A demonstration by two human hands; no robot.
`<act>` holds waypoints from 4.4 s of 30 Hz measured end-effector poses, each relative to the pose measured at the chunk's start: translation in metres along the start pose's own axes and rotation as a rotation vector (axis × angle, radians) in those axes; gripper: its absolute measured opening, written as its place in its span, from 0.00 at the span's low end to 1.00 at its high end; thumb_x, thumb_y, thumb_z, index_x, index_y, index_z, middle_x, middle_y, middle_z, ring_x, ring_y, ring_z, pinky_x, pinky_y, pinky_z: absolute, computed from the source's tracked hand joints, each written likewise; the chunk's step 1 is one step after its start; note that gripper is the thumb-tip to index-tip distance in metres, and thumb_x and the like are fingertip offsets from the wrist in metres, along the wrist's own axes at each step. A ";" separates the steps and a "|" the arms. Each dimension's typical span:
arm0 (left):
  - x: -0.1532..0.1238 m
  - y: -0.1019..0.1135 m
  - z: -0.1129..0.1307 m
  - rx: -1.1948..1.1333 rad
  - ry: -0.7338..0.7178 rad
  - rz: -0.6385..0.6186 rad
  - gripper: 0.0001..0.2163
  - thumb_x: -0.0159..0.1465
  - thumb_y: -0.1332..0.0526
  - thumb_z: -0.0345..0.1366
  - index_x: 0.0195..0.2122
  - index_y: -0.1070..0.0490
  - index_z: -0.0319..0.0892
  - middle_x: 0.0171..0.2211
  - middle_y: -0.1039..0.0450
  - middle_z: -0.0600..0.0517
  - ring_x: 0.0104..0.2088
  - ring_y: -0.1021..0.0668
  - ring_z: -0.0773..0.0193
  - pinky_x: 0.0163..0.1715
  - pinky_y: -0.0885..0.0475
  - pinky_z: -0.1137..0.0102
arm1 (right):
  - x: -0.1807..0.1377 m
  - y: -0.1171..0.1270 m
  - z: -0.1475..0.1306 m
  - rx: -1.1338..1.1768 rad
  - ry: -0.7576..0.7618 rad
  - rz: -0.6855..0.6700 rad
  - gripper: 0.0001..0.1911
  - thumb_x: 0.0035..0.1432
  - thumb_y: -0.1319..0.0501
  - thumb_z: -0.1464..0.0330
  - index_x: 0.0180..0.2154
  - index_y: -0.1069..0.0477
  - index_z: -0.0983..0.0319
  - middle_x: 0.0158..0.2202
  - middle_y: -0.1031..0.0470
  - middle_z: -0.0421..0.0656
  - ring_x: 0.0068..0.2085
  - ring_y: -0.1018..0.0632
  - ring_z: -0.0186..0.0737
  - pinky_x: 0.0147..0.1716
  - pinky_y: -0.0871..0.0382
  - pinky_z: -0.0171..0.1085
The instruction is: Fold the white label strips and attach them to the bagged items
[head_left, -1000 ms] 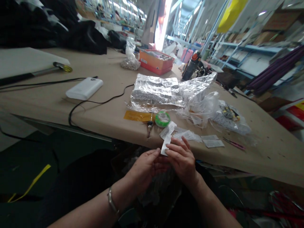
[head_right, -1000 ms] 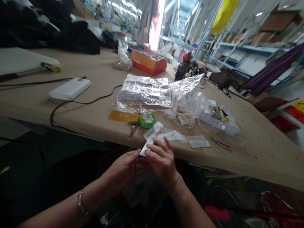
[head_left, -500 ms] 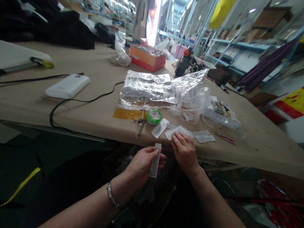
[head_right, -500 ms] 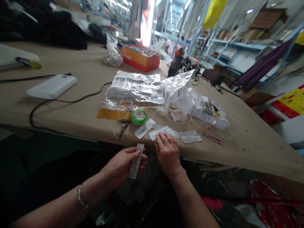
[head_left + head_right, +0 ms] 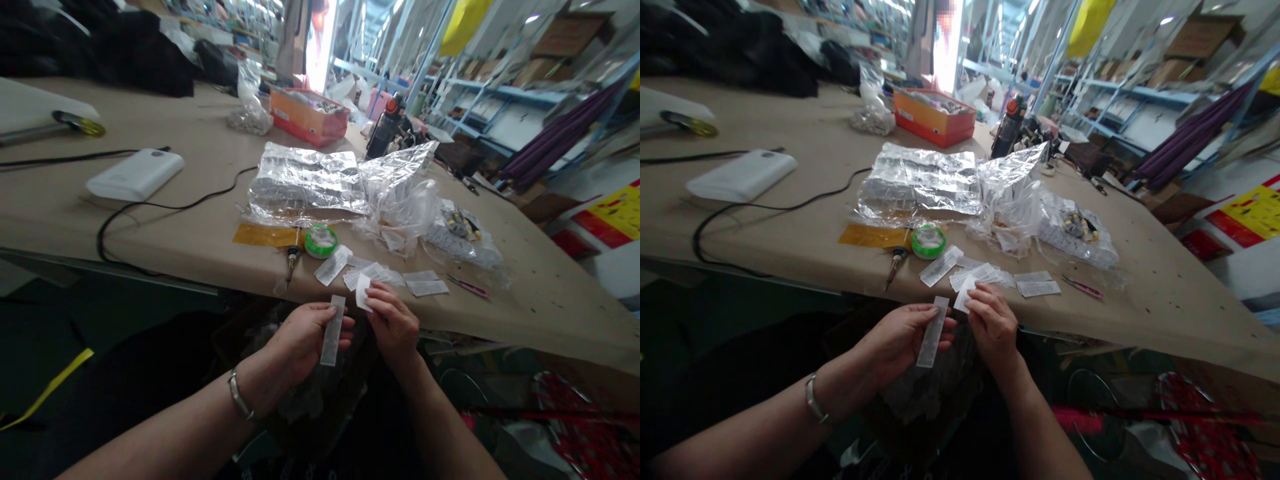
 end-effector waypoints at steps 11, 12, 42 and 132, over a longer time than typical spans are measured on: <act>-0.006 -0.003 -0.004 -0.185 0.010 -0.112 0.08 0.58 0.44 0.24 0.24 0.27 0.31 0.21 0.28 0.48 0.19 0.28 0.70 0.19 0.35 0.77 | -0.014 -0.003 -0.039 -0.001 0.249 -0.350 0.06 0.58 0.42 0.75 0.35 0.28 0.61 0.38 0.22 0.43 0.51 0.26 0.40 0.53 0.35 0.44; -0.006 -0.002 -0.005 -0.180 0.004 -0.122 0.07 0.57 0.43 0.24 0.25 0.27 0.31 0.21 0.28 0.48 0.19 0.28 0.70 0.19 0.35 0.77 | -0.014 -0.003 -0.038 0.002 0.253 -0.354 0.07 0.58 0.43 0.76 0.34 0.28 0.61 0.38 0.22 0.43 0.51 0.26 0.40 0.53 0.35 0.44; -0.007 -0.003 -0.014 0.102 0.085 0.041 0.04 0.58 0.39 0.31 0.33 0.28 0.34 0.29 0.23 0.44 0.25 0.22 0.65 0.27 0.24 0.70 | -0.042 0.099 0.068 -0.496 -0.194 -0.014 0.09 0.59 0.44 0.69 0.39 0.26 0.61 0.41 0.23 0.48 0.47 0.24 0.43 0.49 0.32 0.48; -0.031 0.030 -0.013 0.075 0.005 -0.202 0.07 0.56 0.38 0.37 0.29 0.30 0.37 0.20 0.31 0.54 0.18 0.30 0.73 0.21 0.37 0.76 | 0.006 -0.023 -0.064 0.168 -0.345 -0.462 0.16 0.59 0.45 0.67 0.50 0.33 0.59 0.46 0.29 0.47 0.47 0.27 0.43 0.47 0.32 0.42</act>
Point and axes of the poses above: each hand's wrist, its own x-axis towards the middle knuckle, its own y-axis out of the back of the hand, z = x × y, the point moved 1 cm from there along x, towards the middle knuckle
